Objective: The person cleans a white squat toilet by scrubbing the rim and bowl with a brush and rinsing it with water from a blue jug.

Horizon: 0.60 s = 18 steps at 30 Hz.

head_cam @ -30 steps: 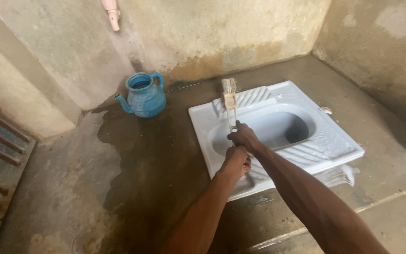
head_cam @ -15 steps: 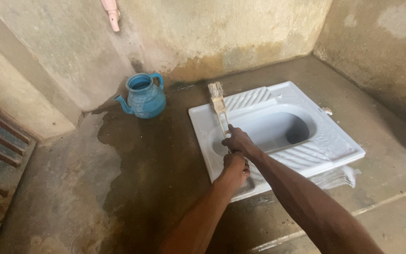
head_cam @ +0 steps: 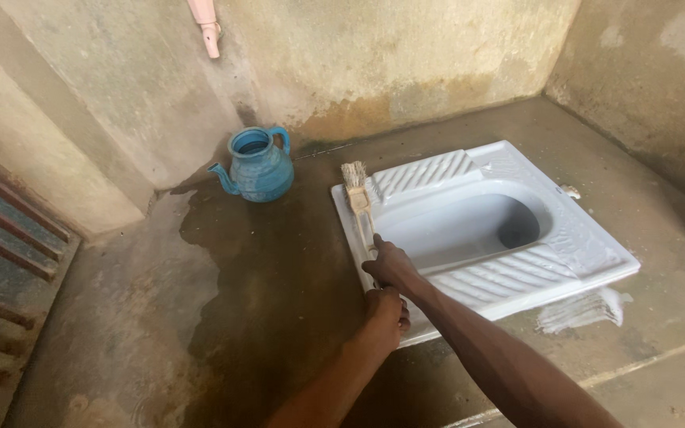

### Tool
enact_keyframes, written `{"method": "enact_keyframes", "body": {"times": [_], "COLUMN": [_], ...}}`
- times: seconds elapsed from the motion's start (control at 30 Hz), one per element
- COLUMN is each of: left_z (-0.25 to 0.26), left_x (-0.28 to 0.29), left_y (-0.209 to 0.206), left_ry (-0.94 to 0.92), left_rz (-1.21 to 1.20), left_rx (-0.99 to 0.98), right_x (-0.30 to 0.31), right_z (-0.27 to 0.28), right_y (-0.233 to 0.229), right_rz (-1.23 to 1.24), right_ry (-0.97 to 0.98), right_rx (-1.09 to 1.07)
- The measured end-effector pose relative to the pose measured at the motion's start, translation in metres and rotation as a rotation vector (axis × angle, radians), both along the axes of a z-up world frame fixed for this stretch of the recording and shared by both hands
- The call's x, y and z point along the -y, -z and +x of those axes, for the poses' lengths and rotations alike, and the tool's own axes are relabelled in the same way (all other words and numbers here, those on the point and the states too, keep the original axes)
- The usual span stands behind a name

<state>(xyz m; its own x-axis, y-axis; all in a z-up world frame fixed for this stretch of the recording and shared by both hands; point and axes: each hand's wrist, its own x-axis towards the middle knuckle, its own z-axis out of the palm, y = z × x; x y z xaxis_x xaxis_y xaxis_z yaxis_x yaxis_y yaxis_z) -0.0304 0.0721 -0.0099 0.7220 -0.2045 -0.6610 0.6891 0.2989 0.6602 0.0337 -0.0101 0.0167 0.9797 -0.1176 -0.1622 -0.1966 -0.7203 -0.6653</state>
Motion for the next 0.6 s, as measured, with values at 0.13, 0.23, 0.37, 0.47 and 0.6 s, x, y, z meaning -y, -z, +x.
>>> {"method": "enact_keyframes", "body": {"times": [0.13, 0.23, 0.37, 0.47, 0.6], "left_z": [0.017, 0.044, 0.065, 0.052, -0.001], "left_x": [-0.004, 0.004, 0.001, -0.001, 0.0], "left_y": [0.006, 0.008, 0.034, 0.039, 0.003], "left_ry": [0.053, 0.077, 0.058, 0.029, -0.019], "left_rz": [0.048, 0.104, -0.044, -0.074, 0.021], "left_rx": [-0.037, -0.081, -0.079, -0.085, -0.098], "right_x": [-0.003, 0.001, 0.003, -0.001, -0.006], "right_z": [0.016, 0.036, 0.05, 0.037, 0.002], "right_y": [0.005, 0.007, 0.005, 0.005, 0.002], "right_rz": [0.002, -0.003, 0.01, 0.005, 0.057], "right_ry": [-0.006, 0.025, 0.037, 0.02, -0.05], "right_rx": [0.004, 0.007, 0.044, 0.029, 0.04]}}
